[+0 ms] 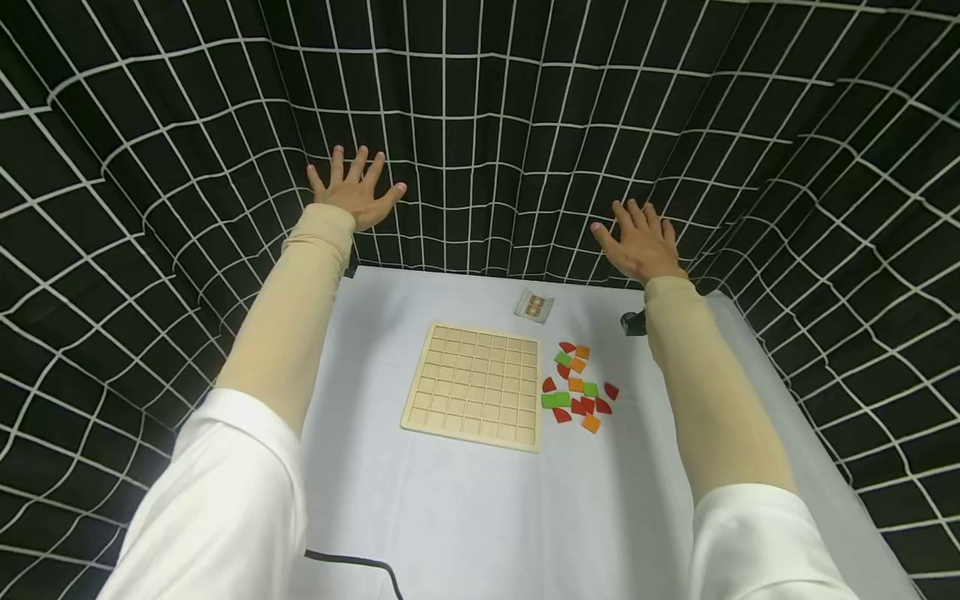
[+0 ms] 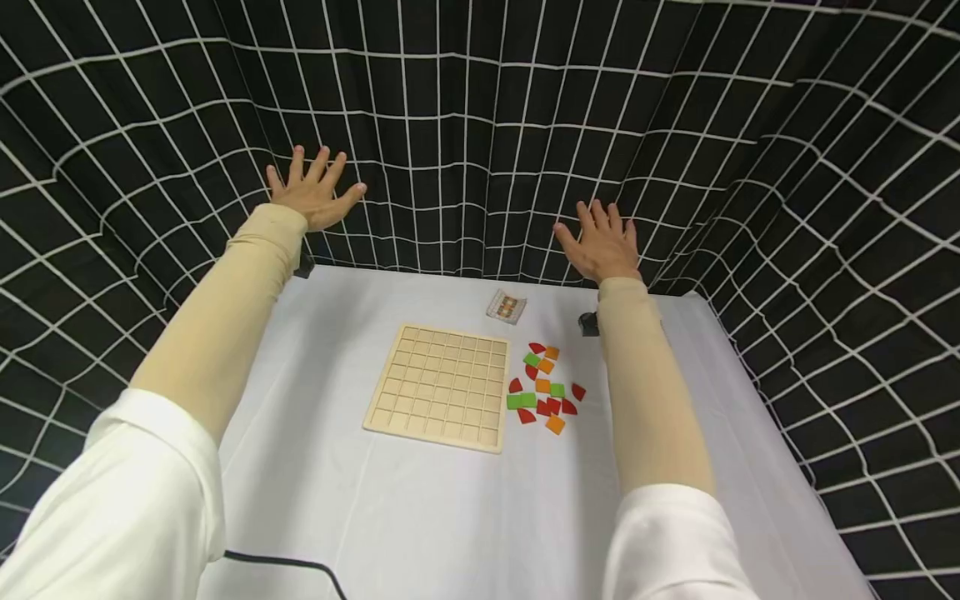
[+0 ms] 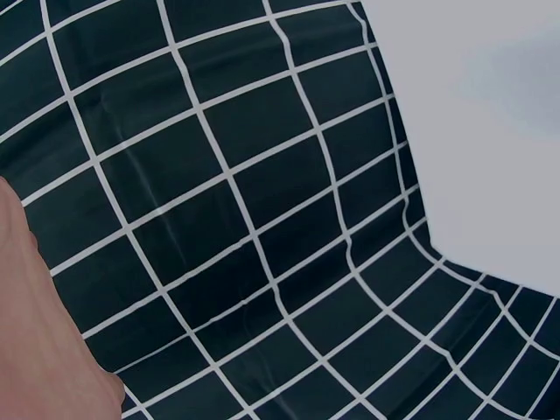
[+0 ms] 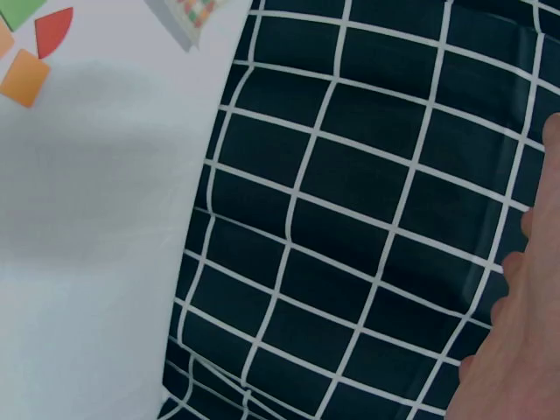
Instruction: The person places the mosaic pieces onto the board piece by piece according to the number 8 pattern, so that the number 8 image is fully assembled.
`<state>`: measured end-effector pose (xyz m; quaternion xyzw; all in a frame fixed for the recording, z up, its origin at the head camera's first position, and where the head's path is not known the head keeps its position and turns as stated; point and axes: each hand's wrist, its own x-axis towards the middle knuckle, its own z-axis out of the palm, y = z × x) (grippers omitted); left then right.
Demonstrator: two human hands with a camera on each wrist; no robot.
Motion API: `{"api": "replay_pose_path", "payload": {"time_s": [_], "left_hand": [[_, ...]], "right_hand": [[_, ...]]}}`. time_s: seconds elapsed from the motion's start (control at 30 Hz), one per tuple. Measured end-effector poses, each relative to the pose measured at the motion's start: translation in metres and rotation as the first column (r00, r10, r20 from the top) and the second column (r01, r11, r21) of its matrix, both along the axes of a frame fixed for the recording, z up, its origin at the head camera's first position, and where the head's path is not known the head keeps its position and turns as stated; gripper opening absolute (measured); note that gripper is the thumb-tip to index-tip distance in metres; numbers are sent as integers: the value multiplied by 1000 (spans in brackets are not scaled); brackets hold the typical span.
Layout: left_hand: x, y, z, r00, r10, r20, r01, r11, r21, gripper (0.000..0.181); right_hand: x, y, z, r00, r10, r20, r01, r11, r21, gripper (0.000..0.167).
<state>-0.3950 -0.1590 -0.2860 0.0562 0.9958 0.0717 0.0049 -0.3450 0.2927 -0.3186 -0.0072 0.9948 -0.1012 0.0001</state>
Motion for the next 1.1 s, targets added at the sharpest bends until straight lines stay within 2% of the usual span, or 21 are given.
{"api": "replay_pose_path", "payload": {"time_s": [0.2, 0.33, 0.47, 0.53, 0.6, 0.67, 0.73, 0.8, 0.83, 0.93, 1.1], "left_hand": [[-1, 10, 8, 1000, -18, -13, 18, 1000, 19, 83], [4, 18, 25, 995, -41, -87, 52, 991, 124, 82], [13, 22, 43, 975, -53, -216, 112, 956, 272, 82], [20, 20, 46, 965, -46, -257, 133, 933, 334, 81], [28, 15, 43, 959, -42, -281, 155, 905, 395, 80], [37, 10, 35, 965, -37, -258, 162, 862, 480, 78], [45, 7, 25, 973, -40, -228, 167, 803, 573, 76], [54, 4, 13, 981, -49, -190, 166, 726, 668, 72], [58, 3, 7, 983, -54, -173, 163, 680, 715, 70], [75, 0, -15, 982, -80, -173, 188, 549, 814, 63], [115, -10, -57, 982, -99, -158, 184, 372, 910, 56]], "right_hand": [[3, 12, 10, 999, -21, -26, 21, 1000, -18, 88], [6, 20, 27, 995, -29, -100, 19, 994, -106, 84], [15, 29, 46, 982, -37, -187, -7, 973, -229, 79], [24, 34, 50, 979, -51, -199, -7, 960, -281, 76], [35, 38, 50, 982, -62, -176, 3, 948, -319, 72], [49, 43, 46, 986, -72, -150, 14, 934, -356, 68], [62, 46, 38, 991, -70, -113, 24, 929, -369, 66], [75, 48, 29, 995, -55, -88, 17, 925, -380, 63], [80, 49, 23, 996, -46, -79, 13, 924, -382, 62], [94, 46, 4, 999, -6, -32, -7, 920, -391, 58], [103, 26, -32, 993, 76, 93, -32, 913, -407, 52]]}}
